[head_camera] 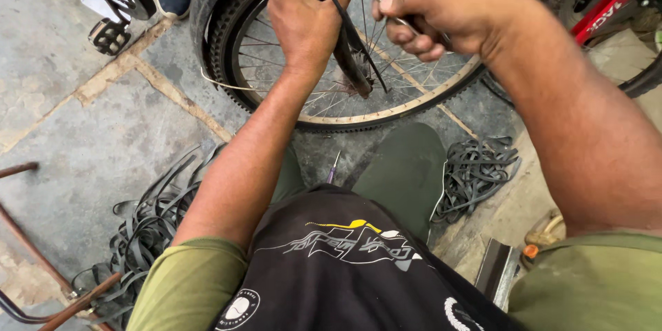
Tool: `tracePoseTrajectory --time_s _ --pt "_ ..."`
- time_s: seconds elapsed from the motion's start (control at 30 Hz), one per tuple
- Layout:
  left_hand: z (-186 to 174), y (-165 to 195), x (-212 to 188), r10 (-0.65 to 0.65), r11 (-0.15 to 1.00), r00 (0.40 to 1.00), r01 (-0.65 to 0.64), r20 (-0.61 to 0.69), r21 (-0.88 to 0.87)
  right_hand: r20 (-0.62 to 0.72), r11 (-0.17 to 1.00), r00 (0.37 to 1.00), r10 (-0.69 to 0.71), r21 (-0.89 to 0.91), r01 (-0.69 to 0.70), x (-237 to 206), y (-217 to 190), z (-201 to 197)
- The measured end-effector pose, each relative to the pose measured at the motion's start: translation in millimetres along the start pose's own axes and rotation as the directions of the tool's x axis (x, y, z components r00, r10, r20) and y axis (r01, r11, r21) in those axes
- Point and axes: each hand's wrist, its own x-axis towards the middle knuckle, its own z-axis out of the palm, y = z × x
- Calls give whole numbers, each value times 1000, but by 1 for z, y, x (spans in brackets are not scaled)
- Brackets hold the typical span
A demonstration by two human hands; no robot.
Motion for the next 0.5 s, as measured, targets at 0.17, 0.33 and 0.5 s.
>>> tracePoseTrajectory --time_s 0.17,0.33,0.5 --pt "-7 5 3 -7 999 999 9 34 -34 -49 998 999 2 61 1 -14 7 30" --pt "-14 5 2 -43 996 998 46 38 -76 -128 1000 992 -10 -1 10 -34 5 49" --pt "-32 -3 -7 -31 970 998 42 48 -238 -166 995 986 36 100 -19 -44 7 89"
